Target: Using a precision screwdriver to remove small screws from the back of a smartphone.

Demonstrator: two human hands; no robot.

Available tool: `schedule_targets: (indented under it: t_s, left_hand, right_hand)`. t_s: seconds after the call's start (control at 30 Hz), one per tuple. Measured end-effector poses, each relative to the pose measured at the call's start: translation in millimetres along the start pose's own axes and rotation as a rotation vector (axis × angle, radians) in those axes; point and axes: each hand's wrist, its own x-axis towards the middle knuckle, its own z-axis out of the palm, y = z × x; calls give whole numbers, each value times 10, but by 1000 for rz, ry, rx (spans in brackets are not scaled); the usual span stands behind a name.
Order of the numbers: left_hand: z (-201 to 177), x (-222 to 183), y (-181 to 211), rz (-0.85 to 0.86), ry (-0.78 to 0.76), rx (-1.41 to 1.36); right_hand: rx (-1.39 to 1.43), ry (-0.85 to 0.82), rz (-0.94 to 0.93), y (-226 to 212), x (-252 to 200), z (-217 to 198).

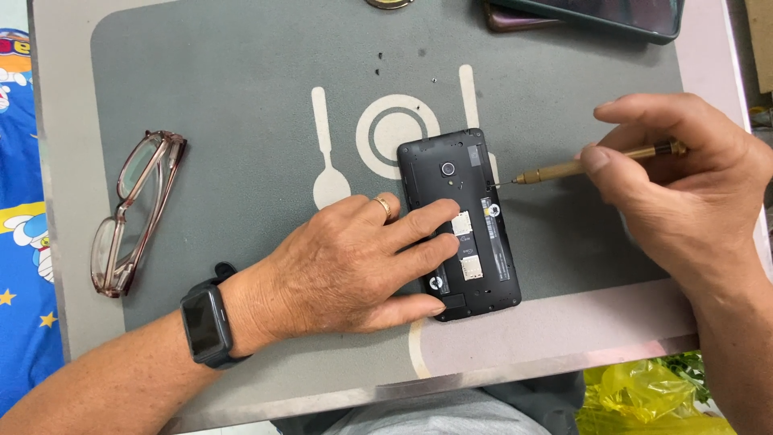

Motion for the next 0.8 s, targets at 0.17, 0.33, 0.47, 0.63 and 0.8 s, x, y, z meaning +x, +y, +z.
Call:
schedule_targets:
  t_s: [0.17, 0.33, 0.47, 0.63, 0.8]
  left_hand:
    - [5, -2, -2, 0, -7, -9]
    - [-3, -2, -6, -1, 12, -26]
    - [-20, 5, -8, -40, 34, -98]
    - [-18, 42, 48, -97, 91, -133]
    - [-15, 129, 146, -253, 134, -220]
  right_hand:
    - [57, 16, 58, 12, 38, 12]
    - [209, 70, 193, -4, 128, 84]
    - [274, 117, 308, -4, 214, 107]
    - [283, 183, 312, 73, 300, 65]
    - [250, 167, 359, 15, 337, 35]
